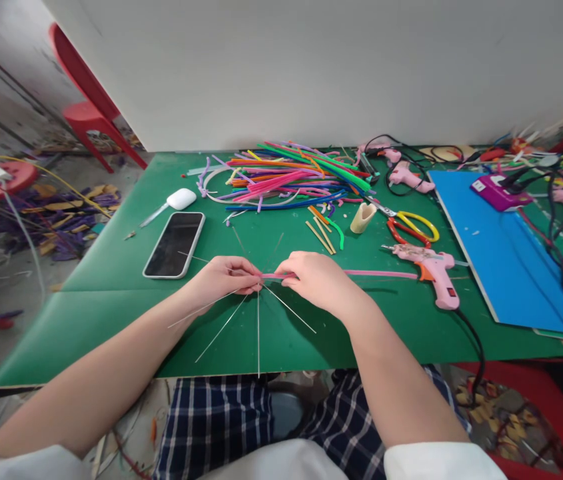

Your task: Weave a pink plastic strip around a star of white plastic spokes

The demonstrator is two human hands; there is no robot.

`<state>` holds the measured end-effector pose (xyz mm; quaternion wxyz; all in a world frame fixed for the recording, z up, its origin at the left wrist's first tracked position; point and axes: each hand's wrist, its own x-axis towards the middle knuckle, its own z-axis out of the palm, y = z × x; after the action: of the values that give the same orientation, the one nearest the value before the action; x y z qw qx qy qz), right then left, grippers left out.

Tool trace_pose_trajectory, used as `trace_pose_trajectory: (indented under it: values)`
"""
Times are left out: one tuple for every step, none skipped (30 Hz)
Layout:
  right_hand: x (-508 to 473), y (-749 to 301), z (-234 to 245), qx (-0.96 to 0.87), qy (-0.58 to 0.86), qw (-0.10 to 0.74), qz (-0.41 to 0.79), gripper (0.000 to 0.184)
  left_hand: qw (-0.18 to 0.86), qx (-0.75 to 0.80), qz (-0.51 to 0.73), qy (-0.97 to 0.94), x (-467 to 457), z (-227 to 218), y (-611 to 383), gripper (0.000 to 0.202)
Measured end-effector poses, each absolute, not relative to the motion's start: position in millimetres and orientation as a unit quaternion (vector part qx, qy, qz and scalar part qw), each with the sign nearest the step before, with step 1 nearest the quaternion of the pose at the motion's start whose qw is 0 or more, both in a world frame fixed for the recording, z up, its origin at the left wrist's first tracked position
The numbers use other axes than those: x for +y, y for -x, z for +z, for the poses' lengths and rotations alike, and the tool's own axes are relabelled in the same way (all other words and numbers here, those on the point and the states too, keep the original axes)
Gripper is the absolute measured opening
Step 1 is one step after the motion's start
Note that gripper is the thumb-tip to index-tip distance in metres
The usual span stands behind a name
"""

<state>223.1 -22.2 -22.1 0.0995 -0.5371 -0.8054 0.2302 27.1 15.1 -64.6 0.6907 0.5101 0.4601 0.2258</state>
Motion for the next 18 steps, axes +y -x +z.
trace_pose_trajectory:
  values:
    - [-23,-224,-21,-0.808,0.538,0.101,0.219,0.018,0.693,0.457,0.225,-0.511,15,-65,-27,0.021]
    - [-23,-225,-19,-0.809,0.541,0.104,0.204,0.019,0.696,0.452,0.224,-0.511,15,-65,-26,0.022]
    - [-23,-226,-18,-0.809,0.546,0.107,0.187,0.019,0.700,0.446,0.222,-0.511,15,-65,-26,0.023]
    - [-23,-226,-17,-0.808,0.553,0.108,0.169,0.018,0.704,0.440,0.220,-0.511,15,-65,-26,0.023]
    - [-24,-227,-16,-0.807,0.560,0.108,0.152,0.018,0.707,0.437,0.219,-0.511,15,-65,-25,0.024]
    - [-24,-226,-14,-0.806,0.566,0.106,0.136,0.018,0.708,0.436,0.219,-0.510,15,-65,-25,0.024]
    - [-24,-226,-13,-0.804,0.573,0.102,0.122,0.017,0.707,0.438,0.221,-0.510,15,-65,-25,0.023]
    - [-25,-226,-12,-0.802,0.579,0.095,0.111,0.017,0.705,0.439,0.225,-0.509,15,-65,-25,0.023]
    - [-26,-226,-11,-0.800,0.585,0.087,0.104,0.017,0.704,0.439,0.229,-0.510,15,-65,-25,0.023]
    - [-27,-226,-10,-0.798,0.589,0.080,0.100,0.017,0.703,0.438,0.232,-0.510,15,-66,-26,0.022]
    - [-28,-227,-9,-0.796,0.593,0.074,0.097,0.017,0.703,0.438,0.234,-0.509,15,-66,-26,0.021]
    - [-29,-228,-8,-0.795,0.596,0.068,0.094,0.017,0.703,0.440,0.234,-0.508,15,-67,-27,0.020]
    - [-31,-229,-7,-0.796,0.596,0.063,0.089,0.017,0.702,0.444,0.233,-0.506,15,-67,-27,0.019]
    - [-32,-230,-6,-0.798,0.595,0.058,0.079,0.017,0.701,0.448,0.232,-0.505,15,-67,-28,0.017]
    - [-34,-231,-4,-0.801,0.593,0.053,0.067,0.016,0.699,0.451,0.232,-0.504,15,-67,-29,0.016]
    - [-36,-233,-3,-0.803,0.591,0.046,0.052,0.015,0.698,0.453,0.231,-0.504,15,-67,-29,0.015]
    - [-38,-233,-1,-0.804,0.592,0.041,0.035,0.015,0.697,0.454,0.230,-0.505,14,-67,-29,0.014]
    - [-40,-234,2,-0.803,0.594,0.039,0.017,0.014,0.696,0.455,0.228,-0.506,14,-66,-30,0.013]
